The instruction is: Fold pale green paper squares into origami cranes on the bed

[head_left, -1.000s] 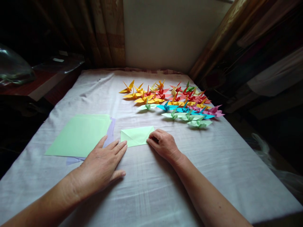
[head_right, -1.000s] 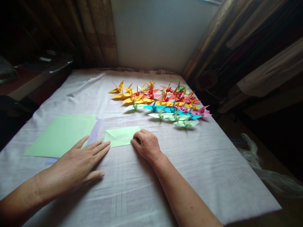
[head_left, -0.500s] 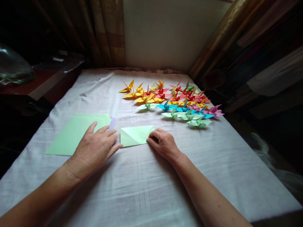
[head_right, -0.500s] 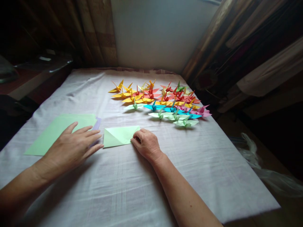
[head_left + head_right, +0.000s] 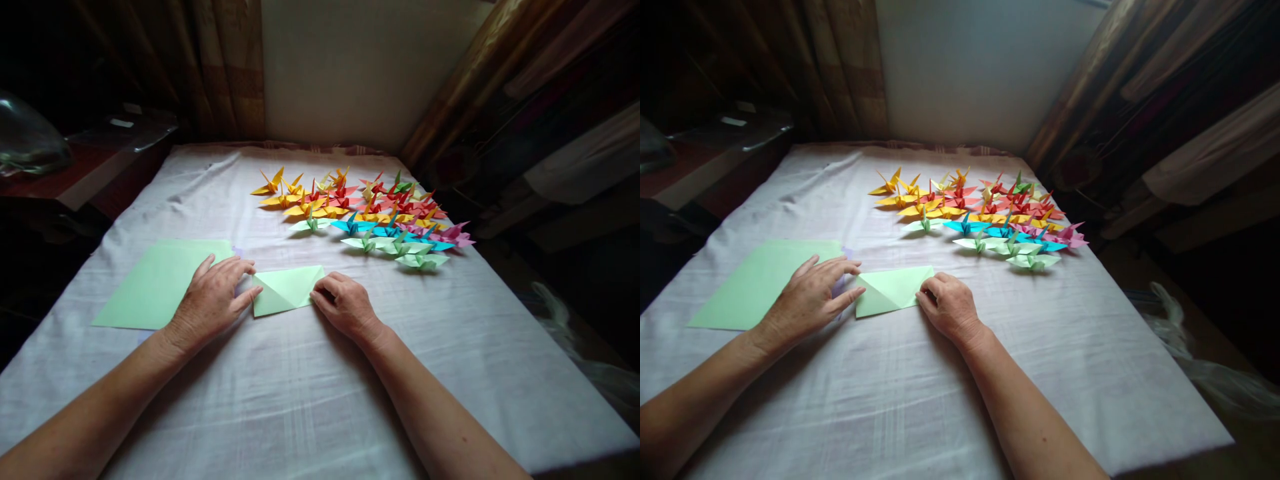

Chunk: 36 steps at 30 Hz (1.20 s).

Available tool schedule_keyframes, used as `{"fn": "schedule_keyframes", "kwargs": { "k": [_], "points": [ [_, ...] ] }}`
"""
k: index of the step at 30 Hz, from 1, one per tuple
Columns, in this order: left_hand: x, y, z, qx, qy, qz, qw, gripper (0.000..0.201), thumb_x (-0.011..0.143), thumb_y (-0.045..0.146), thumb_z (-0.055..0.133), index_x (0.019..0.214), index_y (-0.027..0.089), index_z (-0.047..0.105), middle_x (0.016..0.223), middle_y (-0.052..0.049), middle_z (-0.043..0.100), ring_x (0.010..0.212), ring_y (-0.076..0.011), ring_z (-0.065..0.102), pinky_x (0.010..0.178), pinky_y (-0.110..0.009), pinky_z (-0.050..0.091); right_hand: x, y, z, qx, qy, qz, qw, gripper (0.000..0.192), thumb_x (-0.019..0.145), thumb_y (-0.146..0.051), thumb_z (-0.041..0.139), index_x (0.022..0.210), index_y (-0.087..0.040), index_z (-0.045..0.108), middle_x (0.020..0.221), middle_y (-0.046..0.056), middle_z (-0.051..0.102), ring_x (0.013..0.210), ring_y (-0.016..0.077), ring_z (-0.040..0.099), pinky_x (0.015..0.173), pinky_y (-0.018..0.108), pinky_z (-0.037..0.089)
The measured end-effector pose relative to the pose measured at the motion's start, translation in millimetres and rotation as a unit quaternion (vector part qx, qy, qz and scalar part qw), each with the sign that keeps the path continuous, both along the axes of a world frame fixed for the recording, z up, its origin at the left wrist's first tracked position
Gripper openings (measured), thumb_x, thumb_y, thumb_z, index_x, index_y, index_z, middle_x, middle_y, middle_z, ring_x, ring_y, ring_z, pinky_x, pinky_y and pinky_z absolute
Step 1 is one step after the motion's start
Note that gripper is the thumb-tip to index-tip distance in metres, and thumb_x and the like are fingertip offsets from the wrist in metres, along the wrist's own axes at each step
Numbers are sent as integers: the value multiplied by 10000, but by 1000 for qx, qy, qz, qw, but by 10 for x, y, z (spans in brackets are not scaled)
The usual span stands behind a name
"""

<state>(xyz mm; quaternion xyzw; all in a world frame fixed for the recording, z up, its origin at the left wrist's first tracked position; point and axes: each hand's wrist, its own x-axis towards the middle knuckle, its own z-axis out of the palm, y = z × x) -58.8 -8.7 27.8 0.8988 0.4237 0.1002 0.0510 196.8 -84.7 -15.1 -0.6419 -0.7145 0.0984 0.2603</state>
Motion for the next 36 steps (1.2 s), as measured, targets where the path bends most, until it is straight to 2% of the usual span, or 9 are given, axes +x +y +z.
{"fn": "schedule_keyframes", "kwargs": {
  "k": [5, 8, 10, 14, 19, 25, 30, 33, 36],
  "points": [
    [4, 59, -57, -23, -90, 26, 995, 281, 930, 475, 495, 913, 222, 617, 890, -23, 734, 814, -228, 684, 897, -415, 512, 15, -2, -75, 47, -16, 9, 999, 88, 884, -226, 607, 815, -222, 662, 815, 21, 675, 783, 167, 625, 710, 262, 442],
    [9, 37, -82, -28, -157, 11, 987, 220, 912, 439, 545, 871, 233, 610, 801, 13, 714, 637, -174, 643, 654, -306, 506, 14, -7, -67, 127, -15, 1, 992, 108, 879, -203, 587, 958, -205, 661, 844, 36, 689, 771, 176, 635, 720, 280, 489],
    [19, 0, -82, 2, -202, -26, 979, 161, 923, 381, 558, 880, 232, 600, 796, 22, 711, 623, -153, 640, 626, -278, 492, -2, -24, -21, 185, -13, -14, 982, 210, 890, -196, 574, 1091, -187, 638, 932, 62, 703, 750, 170, 642, 715, 289, 522],
    [48, -78, -50, 133, -244, -118, 953, 10, 926, 220, 578, 919, 222, 585, 801, 8, 712, 731, -163, 675, 746, -289, 508, -71, -96, 105, 240, -20, -15, 970, 330, 928, -181, 539, 1253, -215, 591, 1183, 107, 669, 764, 136, 674, 666, 253, 562],
    [102, -153, 8, 231, -176, -176, 941, 84, 903, 134, 584, 871, 211, 593, 754, -10, 692, 744, -198, 653, 782, -337, 503, -155, -170, 156, 253, -37, 30, 966, 432, 948, -142, 508, 1363, -255, 551, 1418, 136, 567, 876, 138, 701, 770, 267, 602],
    [198, -264, -25, 201, -162, -202, 945, 148, 924, 133, 530, 808, 200, 593, 728, -7, 682, 722, -178, 631, 839, -346, 500, -222, -142, 114, 252, -36, 94, 963, 398, 936, -65, 483, 1262, -219, 650, 1399, 149, 599, 815, 101, 703, 802, 234, 592],
    [225, -313, -90, 147, -167, -223, 949, 179, 939, 132, 488, 816, 201, 597, 726, 12, 684, 716, -152, 642, 987, -377, 463, -223, -113, 91, 259, -65, 120, 956, 217, 956, -130, 523, 1011, -177, 728, 1175, 134, 729, 972, 175, 715, 854, 277, 596],
    [199, -285, -134, 102, -157, -234, 954, 149, 959, 253, 522, 1019, 180, 637, 975, -54, 745, 978, -209, 680, 1091, -438, 405, -181, -109, 86, 243, -75, 115, 960, 223, 970, -155, 509, 947, -204, 726, 1091, 97, 754, 970, 164, 712, 877, 277, 587],
    [140, -209, -215, 73, -100, -228, 966, 503, 949, 494, 554, 1321, 156, 552, 1329, -133, 651, 1288, -304, 556, 1149, -523, 332, -114, -105, 76, 226, -74, 108, 965, 243, 979, -165, 481, 949, -204, 719, 1079, 90, 753, 960, 162, 710, 863, 272, 585]
  ]
}}
